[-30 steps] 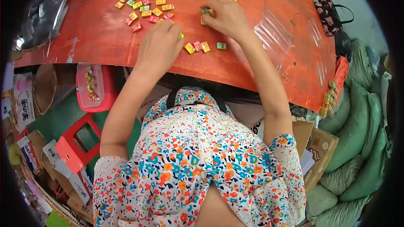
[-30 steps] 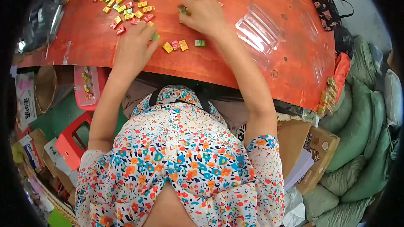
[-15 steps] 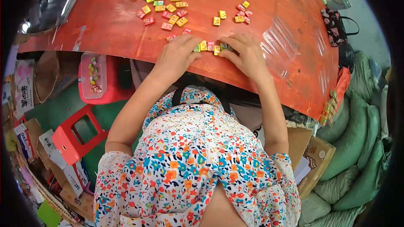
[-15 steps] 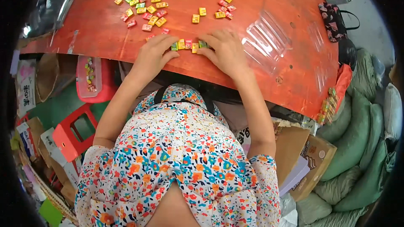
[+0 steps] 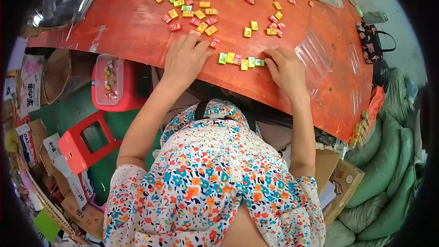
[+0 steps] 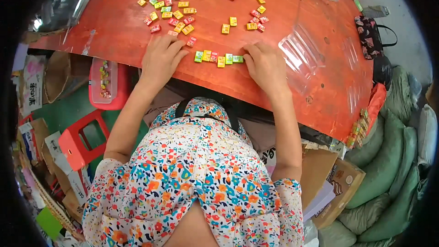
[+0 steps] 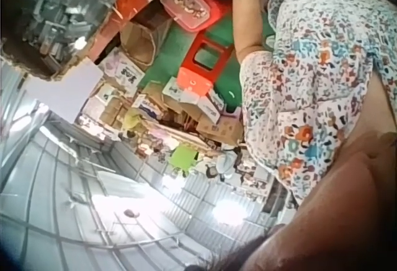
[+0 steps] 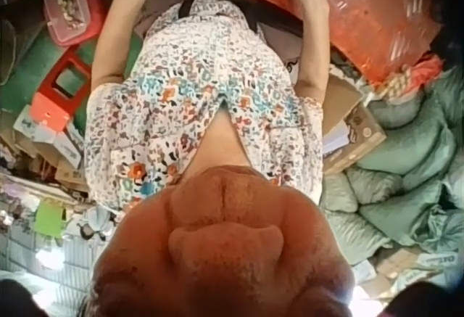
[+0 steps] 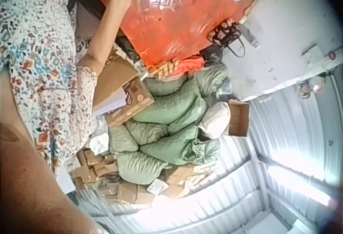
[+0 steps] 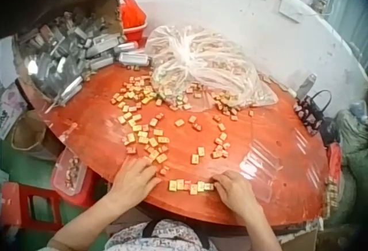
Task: Arranging small colorful rectangular items into clear plastic trays on a workbench.
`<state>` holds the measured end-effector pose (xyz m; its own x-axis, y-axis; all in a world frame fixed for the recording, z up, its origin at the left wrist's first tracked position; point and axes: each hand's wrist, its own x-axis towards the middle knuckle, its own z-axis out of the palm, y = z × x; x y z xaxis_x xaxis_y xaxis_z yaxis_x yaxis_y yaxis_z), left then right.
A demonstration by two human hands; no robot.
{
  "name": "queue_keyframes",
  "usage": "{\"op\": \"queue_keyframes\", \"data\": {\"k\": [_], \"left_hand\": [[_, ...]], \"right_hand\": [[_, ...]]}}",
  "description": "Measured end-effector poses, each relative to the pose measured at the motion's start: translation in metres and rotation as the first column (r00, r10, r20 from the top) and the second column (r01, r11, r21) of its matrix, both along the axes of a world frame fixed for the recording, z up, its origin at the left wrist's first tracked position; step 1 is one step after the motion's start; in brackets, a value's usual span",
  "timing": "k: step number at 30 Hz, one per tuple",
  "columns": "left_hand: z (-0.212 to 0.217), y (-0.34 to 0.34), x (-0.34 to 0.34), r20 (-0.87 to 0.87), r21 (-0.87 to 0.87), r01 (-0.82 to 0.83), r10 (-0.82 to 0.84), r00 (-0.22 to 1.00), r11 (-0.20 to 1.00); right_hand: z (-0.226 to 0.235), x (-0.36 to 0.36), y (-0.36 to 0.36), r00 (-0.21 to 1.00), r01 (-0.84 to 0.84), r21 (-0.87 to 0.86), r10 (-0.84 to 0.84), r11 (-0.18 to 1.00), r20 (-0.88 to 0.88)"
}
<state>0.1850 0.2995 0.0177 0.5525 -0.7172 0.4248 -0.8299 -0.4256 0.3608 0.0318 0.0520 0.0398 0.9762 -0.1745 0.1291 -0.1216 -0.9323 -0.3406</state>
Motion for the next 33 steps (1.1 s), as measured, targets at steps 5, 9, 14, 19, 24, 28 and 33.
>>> {"op": "queue_keyframes", "data": {"k": [5, 9, 14, 19, 24, 28, 33], "left_hand": [[-0.015, 0.005, 0.002, 0.079, -0.027, -0.073, 0.075, 0.994, 0.997], [-0.002, 0.008, 0.018, 0.054, -0.115, -0.115, 0.122, 0.991, 0.987], [0.005, -0.011, 0.054, 0.166, -0.061, 0.024, -0.014, 0.986, 0.998], [0.003, -0.021, 0.068, 0.076, 0.156, 0.066, -0.078, 0.994, 0.986], [0.009, -0.026, 0.066, 0.003, 0.195, 0.029, -0.030, 1.000, 0.980], [0.012, -0.029, 0.066, -0.080, 0.255, -0.056, 0.079, 0.994, 0.965], [0.006, -0.026, 0.061, -0.086, 0.204, -0.081, 0.101, 0.991, 0.976]], "right_hand": [[0.013, 0.012, 0.006, 0.997, -0.041, -0.074, 0.045, 0.996, 0.065], [0.008, 0.007, 0.009, 0.985, -0.165, 0.032, 0.163, 0.986, 0.065], [0.005, 0.017, -0.003, 1.000, 0.013, -0.146, -0.011, 0.989, 0.016], [0.016, 0.056, 0.024, 0.986, 0.027, -0.102, -0.009, 0.994, 0.168], [0.000, 0.107, 0.061, 0.983, -0.094, -0.106, 0.109, 0.990, 0.148], [-0.020, 0.136, 0.067, 0.971, -0.108, -0.135, 0.134, 0.985, 0.200], [-0.023, 0.131, 0.061, 0.965, -0.169, -0.050, 0.176, 0.984, 0.197]]}}
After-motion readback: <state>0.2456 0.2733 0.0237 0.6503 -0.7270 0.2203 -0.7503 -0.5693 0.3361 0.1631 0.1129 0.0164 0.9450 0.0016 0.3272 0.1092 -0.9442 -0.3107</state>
